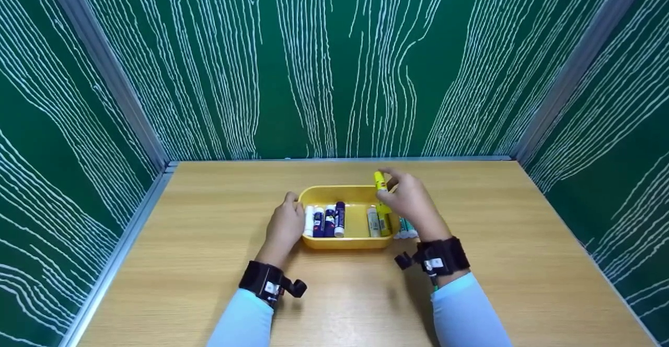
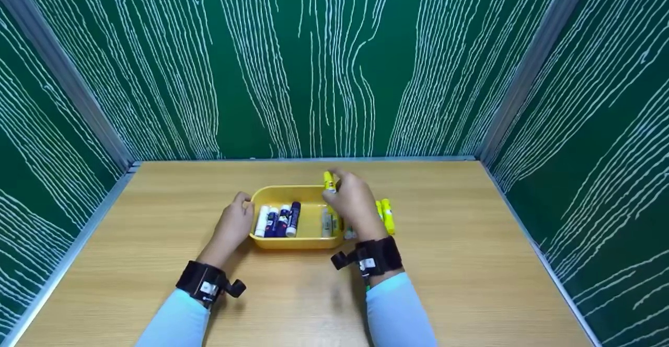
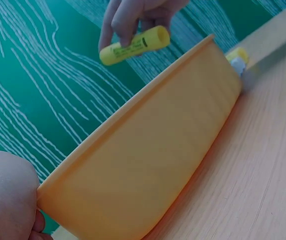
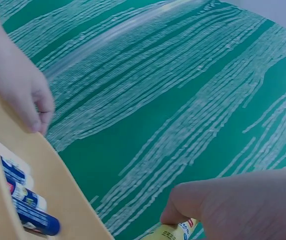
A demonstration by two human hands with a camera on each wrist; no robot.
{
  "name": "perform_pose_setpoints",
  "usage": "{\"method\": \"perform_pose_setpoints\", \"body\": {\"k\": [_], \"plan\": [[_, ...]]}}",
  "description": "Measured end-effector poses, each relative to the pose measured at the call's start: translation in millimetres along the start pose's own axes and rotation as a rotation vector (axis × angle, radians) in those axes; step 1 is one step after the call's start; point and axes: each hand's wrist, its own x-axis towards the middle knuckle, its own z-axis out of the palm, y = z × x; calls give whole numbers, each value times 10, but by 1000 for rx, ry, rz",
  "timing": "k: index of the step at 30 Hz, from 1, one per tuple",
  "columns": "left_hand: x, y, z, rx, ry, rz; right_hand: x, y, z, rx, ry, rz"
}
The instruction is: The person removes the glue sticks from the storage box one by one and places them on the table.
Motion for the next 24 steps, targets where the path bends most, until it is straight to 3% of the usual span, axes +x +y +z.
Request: {"method": "perform_pose_setpoints", "body": {"k": [9,24], "plan": [[-5,2,-4,12,10,11,3,131,-218,39,29,-6],[-9,-2,-7,12,11,6,-16,332,-511,-9,63,79]]}}
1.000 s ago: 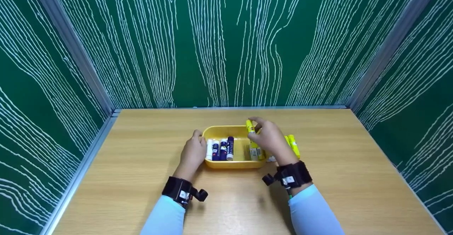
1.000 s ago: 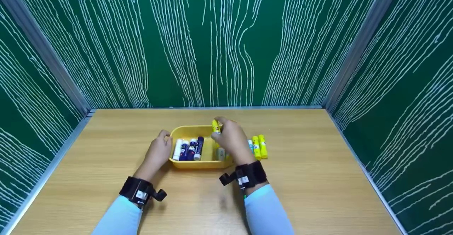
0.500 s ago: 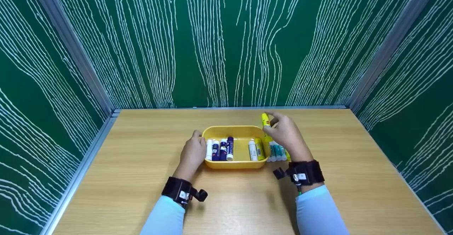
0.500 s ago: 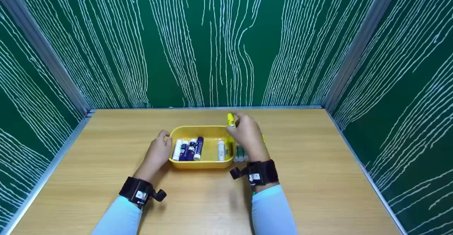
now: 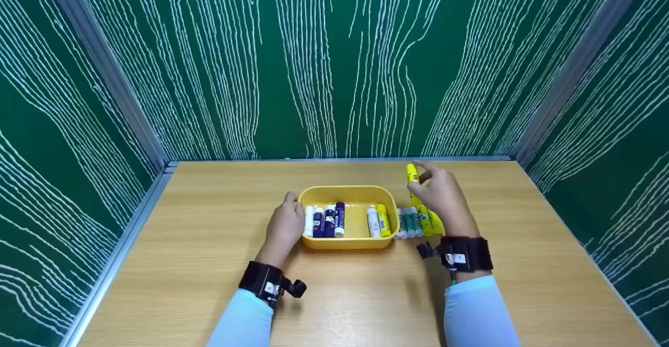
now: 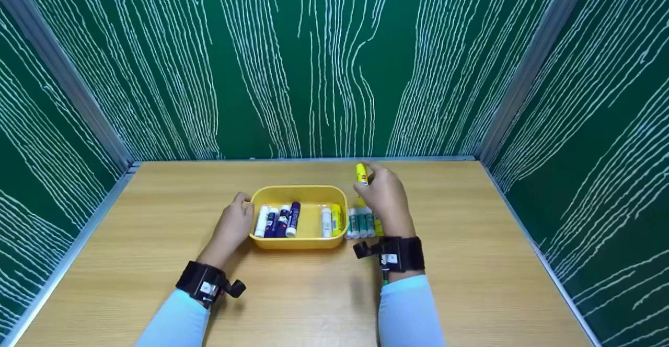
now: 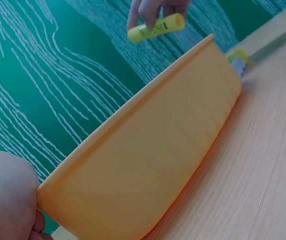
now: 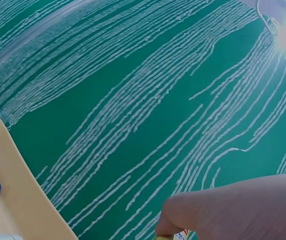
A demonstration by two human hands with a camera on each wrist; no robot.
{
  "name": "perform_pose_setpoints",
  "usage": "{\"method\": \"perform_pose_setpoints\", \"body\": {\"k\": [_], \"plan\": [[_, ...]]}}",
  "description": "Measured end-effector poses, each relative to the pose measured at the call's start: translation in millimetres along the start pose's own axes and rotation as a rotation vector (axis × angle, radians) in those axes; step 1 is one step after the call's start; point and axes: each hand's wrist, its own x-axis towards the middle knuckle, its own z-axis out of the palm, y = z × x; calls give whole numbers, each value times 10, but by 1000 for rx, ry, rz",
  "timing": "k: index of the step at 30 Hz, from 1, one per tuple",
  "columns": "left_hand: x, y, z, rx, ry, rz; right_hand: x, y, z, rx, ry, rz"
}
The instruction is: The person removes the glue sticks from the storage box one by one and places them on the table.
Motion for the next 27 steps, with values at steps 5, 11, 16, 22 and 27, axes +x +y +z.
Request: {"method": "perform_pose_setpoints", "body": {"k": [5,11,16,22,27], "plan": [[-2,-2,1,5,7,15,-7,74,-72,-6,5,13],[-13,2,-7,3,24,36,-10,140,-129,-7,13,34],[-9,1,-1,5,21,27,-17,213,-174,-17,2,62],[6,-4,7,6,11,14,-8,334,-220,-26,-6,86],[4,3,6,9,10,8,3,439,-252,-49,-24,112]]}}
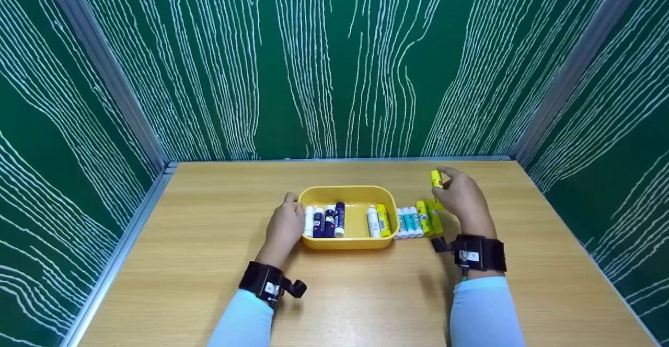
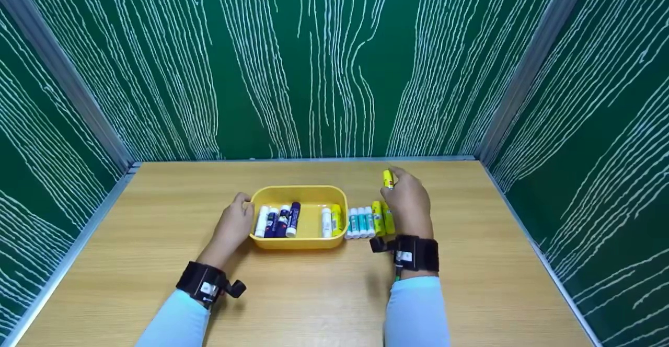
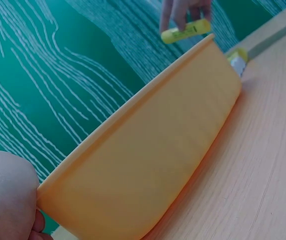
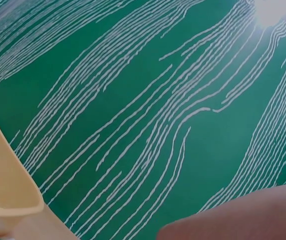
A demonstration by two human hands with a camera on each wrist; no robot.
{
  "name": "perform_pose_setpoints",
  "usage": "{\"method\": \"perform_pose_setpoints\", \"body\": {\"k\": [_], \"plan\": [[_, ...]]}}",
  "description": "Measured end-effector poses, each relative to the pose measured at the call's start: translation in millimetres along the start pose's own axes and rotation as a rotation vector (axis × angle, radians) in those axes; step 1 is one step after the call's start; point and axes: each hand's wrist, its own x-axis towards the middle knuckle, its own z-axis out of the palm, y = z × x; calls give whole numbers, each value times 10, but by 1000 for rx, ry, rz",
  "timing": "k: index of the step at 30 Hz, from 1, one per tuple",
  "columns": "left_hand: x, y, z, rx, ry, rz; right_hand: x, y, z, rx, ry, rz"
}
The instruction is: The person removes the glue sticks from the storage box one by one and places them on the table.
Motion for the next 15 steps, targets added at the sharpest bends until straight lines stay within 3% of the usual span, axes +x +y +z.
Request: {"method": "perform_pose_setpoints", "body": {"k": [15], "plan": [[-6,6,-2,-13,-7,-13,52,206,42,-12,-99,177]]}}
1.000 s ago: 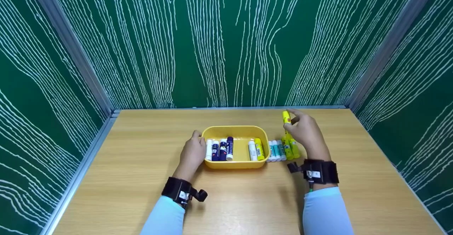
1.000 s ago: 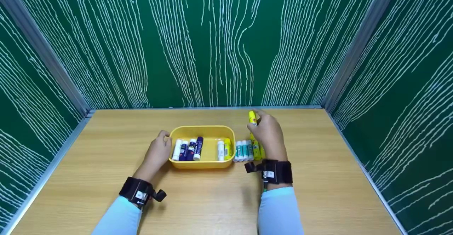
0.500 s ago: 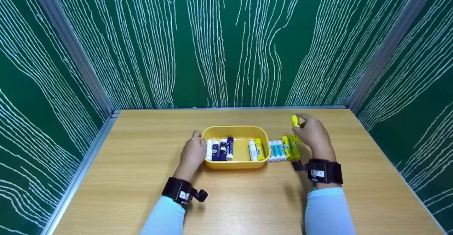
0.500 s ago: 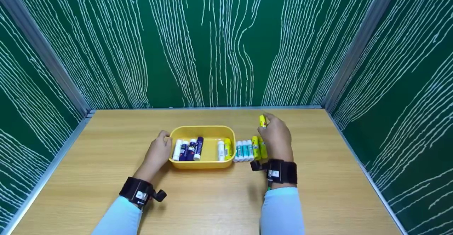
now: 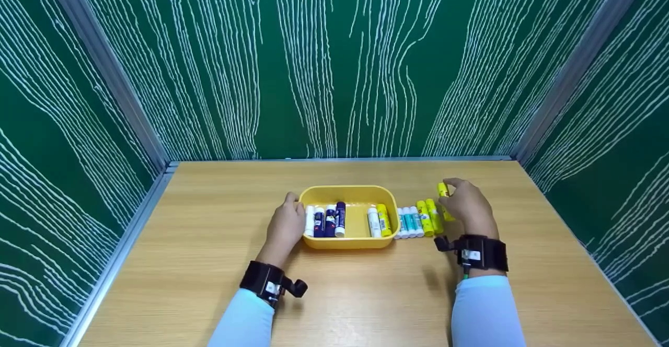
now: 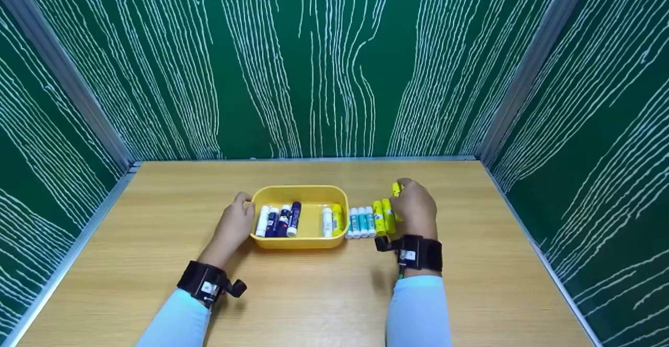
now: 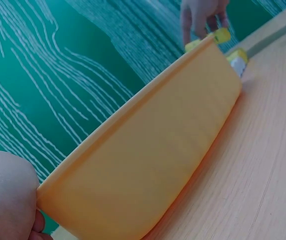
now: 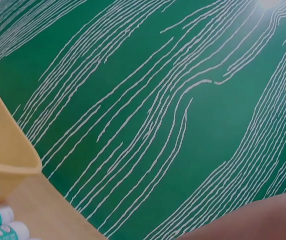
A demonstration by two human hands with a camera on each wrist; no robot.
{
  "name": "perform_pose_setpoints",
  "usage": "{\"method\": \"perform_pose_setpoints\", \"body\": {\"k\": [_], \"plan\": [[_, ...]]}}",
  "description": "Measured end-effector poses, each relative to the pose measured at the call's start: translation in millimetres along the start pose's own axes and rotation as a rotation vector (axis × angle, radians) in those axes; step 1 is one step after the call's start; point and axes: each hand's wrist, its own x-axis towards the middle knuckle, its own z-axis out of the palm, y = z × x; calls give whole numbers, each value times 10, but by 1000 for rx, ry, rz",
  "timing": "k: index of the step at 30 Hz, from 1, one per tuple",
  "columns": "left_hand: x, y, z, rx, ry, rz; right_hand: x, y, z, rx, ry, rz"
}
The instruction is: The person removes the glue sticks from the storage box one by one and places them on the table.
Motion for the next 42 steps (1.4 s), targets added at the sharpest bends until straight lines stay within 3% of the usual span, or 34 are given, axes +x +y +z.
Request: {"method": "perform_pose_setpoints", "body": {"k": [11,20,29,42], "plan": [[-6,12,-1,-12,6,14,93,123,74,30,-77,73],[4,-10,10,-12,16,27,105,145,140,130,-128,169],[-1,-32,4,11,29,39,161,203,170,68,-127,112],[-10,-15,1,3,22,29,125,204,176,104,-130,121]]}}
